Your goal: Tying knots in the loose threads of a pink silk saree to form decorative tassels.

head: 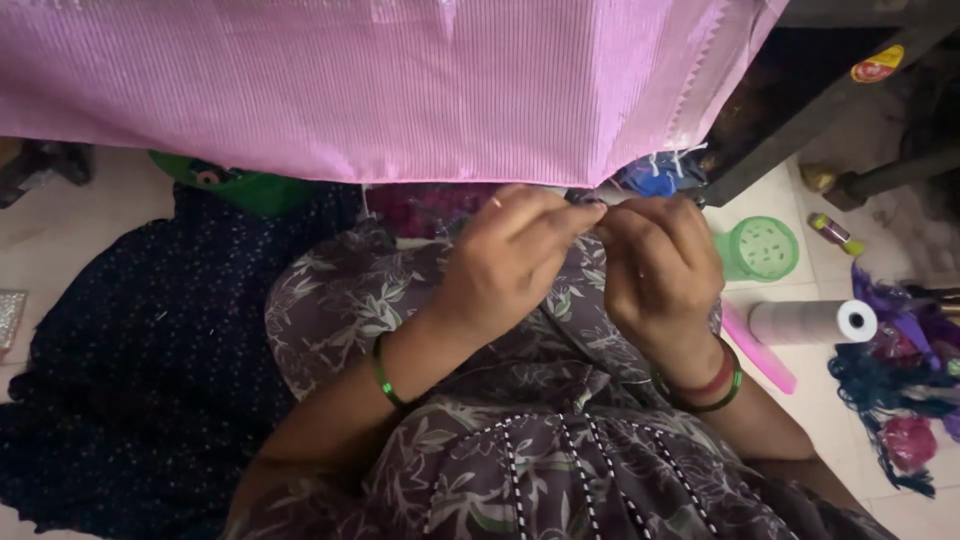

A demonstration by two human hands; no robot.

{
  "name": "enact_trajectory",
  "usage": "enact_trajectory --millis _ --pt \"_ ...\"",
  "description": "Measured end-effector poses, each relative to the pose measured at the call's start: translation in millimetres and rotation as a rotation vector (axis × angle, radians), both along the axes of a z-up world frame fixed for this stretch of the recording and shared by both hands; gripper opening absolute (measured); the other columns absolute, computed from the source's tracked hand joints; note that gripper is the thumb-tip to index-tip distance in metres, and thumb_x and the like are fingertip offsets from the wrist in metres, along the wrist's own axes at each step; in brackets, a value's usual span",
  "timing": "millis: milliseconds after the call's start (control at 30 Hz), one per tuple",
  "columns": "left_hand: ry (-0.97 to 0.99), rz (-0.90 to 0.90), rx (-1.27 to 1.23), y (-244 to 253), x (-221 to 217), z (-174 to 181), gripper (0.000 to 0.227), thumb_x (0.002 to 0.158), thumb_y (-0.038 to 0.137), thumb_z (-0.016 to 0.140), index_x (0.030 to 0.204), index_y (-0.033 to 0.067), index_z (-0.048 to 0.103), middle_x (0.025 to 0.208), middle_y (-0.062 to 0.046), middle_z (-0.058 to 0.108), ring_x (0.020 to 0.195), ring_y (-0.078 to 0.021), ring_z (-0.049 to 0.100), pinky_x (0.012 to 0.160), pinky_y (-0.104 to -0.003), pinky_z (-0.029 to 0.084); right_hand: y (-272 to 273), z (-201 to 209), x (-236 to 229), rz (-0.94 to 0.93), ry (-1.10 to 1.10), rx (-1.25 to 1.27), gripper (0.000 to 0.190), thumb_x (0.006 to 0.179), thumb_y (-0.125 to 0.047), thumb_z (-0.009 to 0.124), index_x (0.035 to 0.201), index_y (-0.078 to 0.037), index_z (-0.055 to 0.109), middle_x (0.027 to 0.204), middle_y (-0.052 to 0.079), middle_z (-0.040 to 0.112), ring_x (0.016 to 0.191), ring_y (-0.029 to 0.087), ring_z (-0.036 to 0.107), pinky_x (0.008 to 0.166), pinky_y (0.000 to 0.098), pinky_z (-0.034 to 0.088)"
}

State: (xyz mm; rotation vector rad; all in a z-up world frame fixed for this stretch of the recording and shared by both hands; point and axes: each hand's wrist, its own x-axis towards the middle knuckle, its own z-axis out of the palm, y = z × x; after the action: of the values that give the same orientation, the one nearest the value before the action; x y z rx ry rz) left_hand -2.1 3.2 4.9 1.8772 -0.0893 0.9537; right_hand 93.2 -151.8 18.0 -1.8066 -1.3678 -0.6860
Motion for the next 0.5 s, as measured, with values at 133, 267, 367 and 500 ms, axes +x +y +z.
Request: enact_trajectory --millis 133,267,367,500 --pt "-0.141 0.137 0.5 5 -2 5 0.028 0.093 0.001 0.07 0.121 -0.0024 0.069 0.108 -0.01 0.064 0.105 -0.0266 0.065 0.093 -0.038 0.056 0 8 -1 -0.014 0.005 -0.029 0.022 0.088 0.014 0.072 0.105 0.001 0.065 0.101 0.013 0.065 0.087 0.03 0.062 0.072 0.038 0.049" --pt "-0.176 0.213 0.642 7 0 4 0.023 0.096 0.004 0.072 0.117 -0.0036 0.067 0.106 -0.01 0.063 0.102 -0.0256 0.064 0.09 -0.038 0.054 -2 14 -2 0.033 0.08 -0.024 0.02 0.092 0.012 0.074 0.105 0.0 0.065 0.102 0.013 0.067 0.09 0.027 0.065 0.075 0.0354 0.052" --pt "-0.178 0.26 0.623 8 2 -3 0.021 0.096 0.004 0.073 0.114 -0.0026 0.067 0.106 -0.011 0.062 0.101 -0.0265 0.063 0.09 -0.039 0.054 -6 14 7 0.097 0.124 -0.013 0.023 0.097 0.015 0.072 0.11 -0.002 0.065 0.105 0.011 0.071 0.095 0.022 0.07 0.081 0.0328 0.055" --pt "-0.119 0.218 0.464 7 0 -4 0.018 0.095 0.006 0.073 0.11 -0.0009 0.065 0.107 -0.009 0.063 0.1 -0.0252 0.063 0.091 -0.041 0.053 18 46 8 0.168 0.021 -0.032 0.03 0.093 0.018 0.072 0.116 0.002 0.062 0.105 0.012 0.073 0.098 0.025 0.07 0.083 0.0353 0.056"
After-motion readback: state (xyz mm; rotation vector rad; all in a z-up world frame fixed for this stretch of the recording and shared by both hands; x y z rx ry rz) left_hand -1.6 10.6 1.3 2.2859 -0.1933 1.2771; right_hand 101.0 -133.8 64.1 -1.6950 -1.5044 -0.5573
